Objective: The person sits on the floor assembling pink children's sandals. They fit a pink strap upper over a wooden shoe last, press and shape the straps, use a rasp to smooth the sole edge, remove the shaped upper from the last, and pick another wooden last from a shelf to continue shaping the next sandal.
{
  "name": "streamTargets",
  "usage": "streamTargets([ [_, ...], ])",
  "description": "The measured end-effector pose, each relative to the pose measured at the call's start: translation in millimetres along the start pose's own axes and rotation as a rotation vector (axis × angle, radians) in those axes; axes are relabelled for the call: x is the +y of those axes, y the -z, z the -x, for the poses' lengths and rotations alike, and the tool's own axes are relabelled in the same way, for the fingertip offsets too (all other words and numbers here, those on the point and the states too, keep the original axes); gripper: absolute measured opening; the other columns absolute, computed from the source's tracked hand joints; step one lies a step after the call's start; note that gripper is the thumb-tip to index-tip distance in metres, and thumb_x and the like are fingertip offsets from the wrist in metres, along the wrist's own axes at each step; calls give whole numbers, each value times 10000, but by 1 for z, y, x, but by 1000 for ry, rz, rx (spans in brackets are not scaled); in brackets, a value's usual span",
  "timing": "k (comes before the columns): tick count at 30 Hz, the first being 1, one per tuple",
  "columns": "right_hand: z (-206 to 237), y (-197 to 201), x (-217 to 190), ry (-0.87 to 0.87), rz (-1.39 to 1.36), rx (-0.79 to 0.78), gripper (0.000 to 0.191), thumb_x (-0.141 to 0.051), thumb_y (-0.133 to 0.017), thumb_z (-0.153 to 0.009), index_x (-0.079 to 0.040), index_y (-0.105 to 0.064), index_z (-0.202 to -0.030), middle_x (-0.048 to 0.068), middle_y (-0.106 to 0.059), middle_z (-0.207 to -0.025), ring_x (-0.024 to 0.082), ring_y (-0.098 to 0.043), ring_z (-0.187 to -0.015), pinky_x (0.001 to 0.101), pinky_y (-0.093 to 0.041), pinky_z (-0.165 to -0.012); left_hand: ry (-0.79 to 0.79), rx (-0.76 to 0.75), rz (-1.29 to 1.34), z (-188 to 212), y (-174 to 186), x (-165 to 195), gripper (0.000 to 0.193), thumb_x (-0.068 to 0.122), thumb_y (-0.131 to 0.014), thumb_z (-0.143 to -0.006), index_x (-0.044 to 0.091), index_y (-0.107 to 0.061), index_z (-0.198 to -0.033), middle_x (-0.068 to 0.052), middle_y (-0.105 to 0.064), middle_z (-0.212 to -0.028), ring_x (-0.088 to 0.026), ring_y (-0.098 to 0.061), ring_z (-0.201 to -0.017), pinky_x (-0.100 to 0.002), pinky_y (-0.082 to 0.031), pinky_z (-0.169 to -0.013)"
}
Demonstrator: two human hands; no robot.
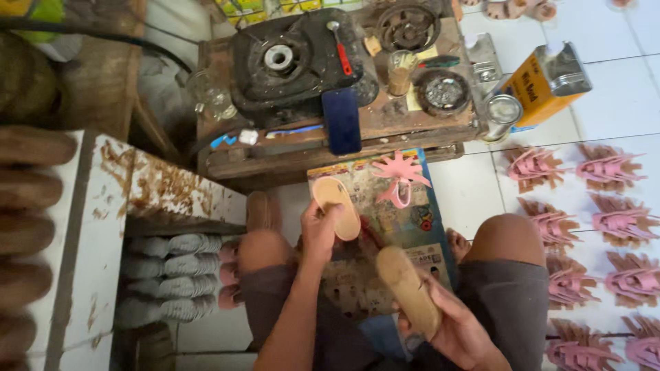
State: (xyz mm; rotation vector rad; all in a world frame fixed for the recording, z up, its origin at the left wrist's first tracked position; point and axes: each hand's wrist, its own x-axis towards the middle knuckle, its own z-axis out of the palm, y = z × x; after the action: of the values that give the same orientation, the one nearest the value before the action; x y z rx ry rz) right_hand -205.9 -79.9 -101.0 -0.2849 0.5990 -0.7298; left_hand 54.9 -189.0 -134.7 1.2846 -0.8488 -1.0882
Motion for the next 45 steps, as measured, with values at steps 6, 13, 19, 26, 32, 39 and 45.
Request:
streamTargets([
  [6, 11, -18, -10, 268, 127, 260, 572, -215, -565, -893, -141, -425, -1442, 120, -601, -1311, 324, -667, -1040, 505, -588, -811, 241, -347, 632, 87, -10, 64, 379, 122, -529, -874, -2, -547, -1231, -211, -693, -930, -275, -686, -610, -384, -571, -531],
  [13, 13, -39, -25, 769, 622, 133, 205, -49, -528, -1092, -6, -659, -1244, 128, -586, -1328, 255, -578, -1203, 422, -505, -979, 327, -614, 538, 150, -24, 99, 381, 86, -524, -950, -95, -528, -1286, -211, -690, -980, -225, -672, -688, -351, -561, -594],
  [19, 12, -49, -15, 942, 1068, 187, 155, -73, -588, -1054, -38, -636, -1196, 93, -608, -1308, 239, -530, -1336, 355, -427, -1118, 330, -605, 448, 167, -38, 86, 497, 111, -486, -907, 48, -478, -1400, -111, -663, -933, -157, -627, -642, -297, -537, -561],
  [26, 22, -50, -22, 828, 968, 353, 388, -80, -579, -1023, -33, -518, -1404, 119, -536, -1447, 217, -504, -1358, 347, -397, -1134, 187, -265, 790, 143, -26, 70, 430, 207, -562, -1115, -103, -539, -1412, -88, -616, -989, -125, -583, -824, -256, -499, -718],
  [32, 22, -75, 4, 856, 1188, 389, 533, -42, -669, -946, 6, -481, -1443, 144, -614, -1375, 235, -612, -1263, 333, -484, -1055, -64, -74, 180, 160, -52, 62, 485, 193, -550, -1033, 44, -402, -1470, -104, -546, -1404, -197, -525, -1312, -333, -439, -1099],
  [39, 21, -66, 13, 1066, 1601, 418, 623, 3, -716, -837, 16, -516, -1426, 210, -589, -1418, 361, -597, -1314, 395, -498, -1075, 43, -206, 387, 169, -62, 65, 1069, 80, -869, -809, 50, -124, -1575, -199, -479, -1454, -311, -557, -1310, -452, -516, -1071],
  [45, 38, -31, 29, 1009, 1604, 551, 671, -81, -808, -742, 0, -578, -1367, 202, -680, -1262, 334, -708, -1127, 363, -551, -936, 115, -358, 495, 167, -48, 67, 1293, 161, -928, -689, 149, -40, -1628, -126, -387, -1521, -263, -515, -1366, -441, -544, -1053],
])
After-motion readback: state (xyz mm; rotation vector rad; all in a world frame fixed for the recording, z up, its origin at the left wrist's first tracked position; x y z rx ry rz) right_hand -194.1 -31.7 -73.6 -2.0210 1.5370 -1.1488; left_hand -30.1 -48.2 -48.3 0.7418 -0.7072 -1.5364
